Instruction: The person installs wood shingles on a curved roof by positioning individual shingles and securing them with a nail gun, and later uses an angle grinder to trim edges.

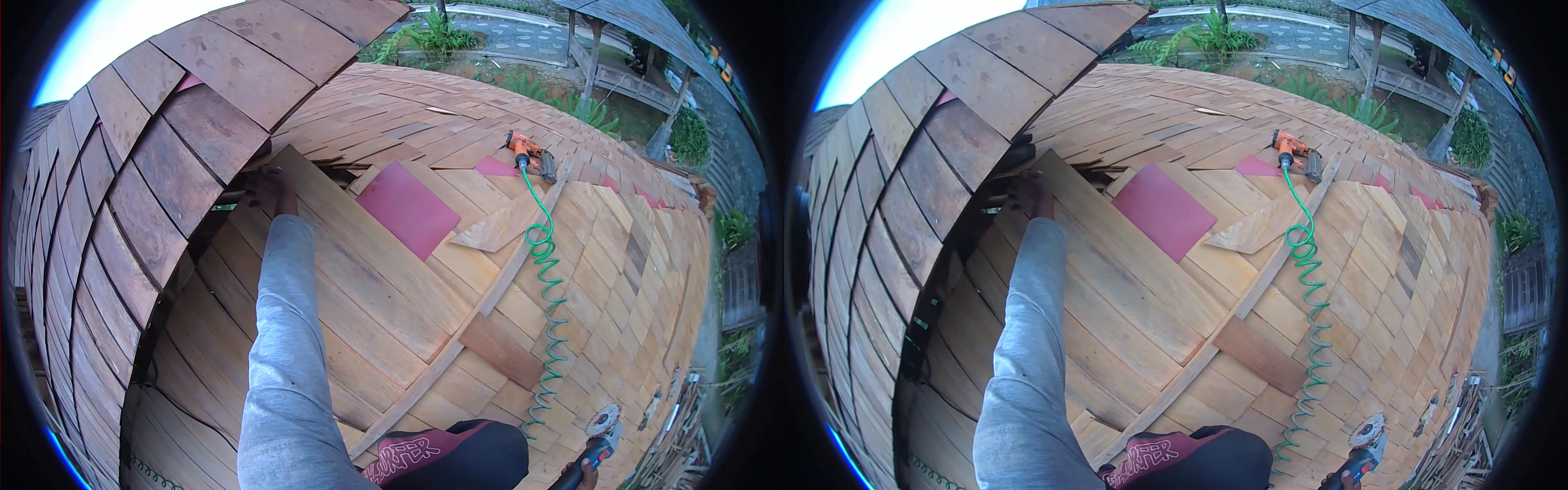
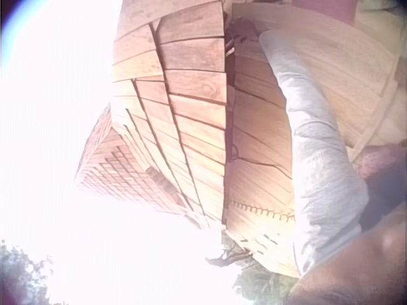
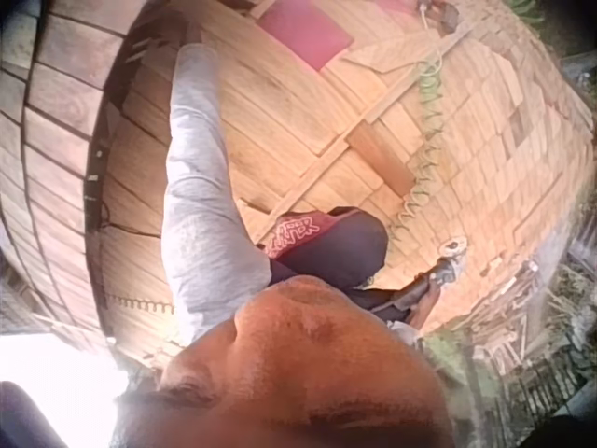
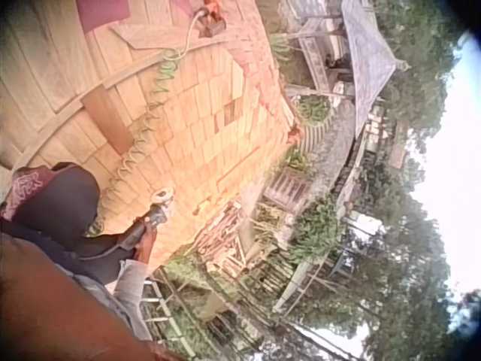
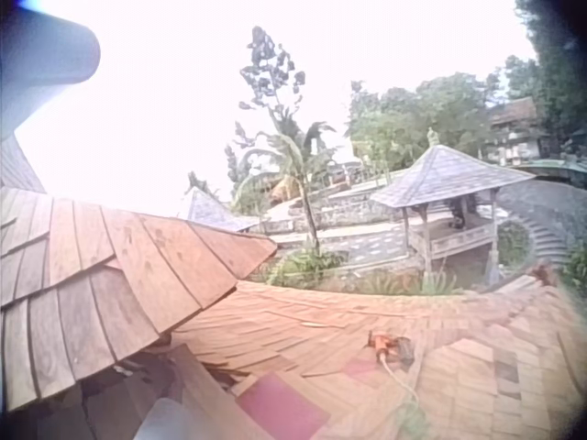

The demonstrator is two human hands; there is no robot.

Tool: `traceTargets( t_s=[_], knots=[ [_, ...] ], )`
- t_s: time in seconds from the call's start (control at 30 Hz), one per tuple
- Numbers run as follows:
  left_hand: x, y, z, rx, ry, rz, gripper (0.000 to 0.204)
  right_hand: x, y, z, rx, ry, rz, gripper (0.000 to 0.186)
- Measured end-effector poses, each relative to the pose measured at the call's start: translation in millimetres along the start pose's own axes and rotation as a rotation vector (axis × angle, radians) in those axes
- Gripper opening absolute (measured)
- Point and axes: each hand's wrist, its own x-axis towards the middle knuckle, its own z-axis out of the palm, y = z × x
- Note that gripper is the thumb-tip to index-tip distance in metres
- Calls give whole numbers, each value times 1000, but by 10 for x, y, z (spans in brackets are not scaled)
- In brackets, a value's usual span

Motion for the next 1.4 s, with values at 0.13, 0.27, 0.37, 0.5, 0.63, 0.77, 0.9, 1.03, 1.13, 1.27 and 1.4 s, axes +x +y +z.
traceTargets(
  t_s=[0.13, 0.27, 0.37, 0.5, 0.63, 0.77, 0.9, 1.03, 1.13, 1.27, 1.4],
  knots=[
    [162, -218, 110, 17, 187, 348, 31, -8, -30, 50, 49, -35, -15, 48],
    [267, -347, 126, 56, 333, 684, 18, -62, -103, 55, 18, -44, 11, 49],
    [231, -311, 101, 0, 319, 843, 13, -2, -59, 23, 3, -39, 2, 50],
    [392, -314, 66, -132, 277, 972, 14, 146, 85, -40, 22, -36, 45, 51],
    [422, -359, 120, -171, 263, 1066, 14, 101, 11, 13, -22, -22, 12, 49],
    [435, -384, 235, -215, 338, 1082, 14, -3, -105, 102, -30, -29, 24, 49],
    [546, -356, 215, -160, 370, 1124, 15, -87, -153, 88, 5, -46, 45, 49],
    [249, -124, 112, -167, 209, 1208, 17, -31, -115, 0, -14, -50, 15, 50],
    [12, -42, -14, -187, 163, 1216, 15, 41, -65, -78, -23, -82, -8, 49],
    [-500, 160, -245, -182, 48, 1247, 13, 57, 72, -19, 11, -74, 4, 48],
    [-1503, 112, -497, -410, -93, 1068, 26, -25, 93, -112, 21, -28, 0, 47]
  ],
)
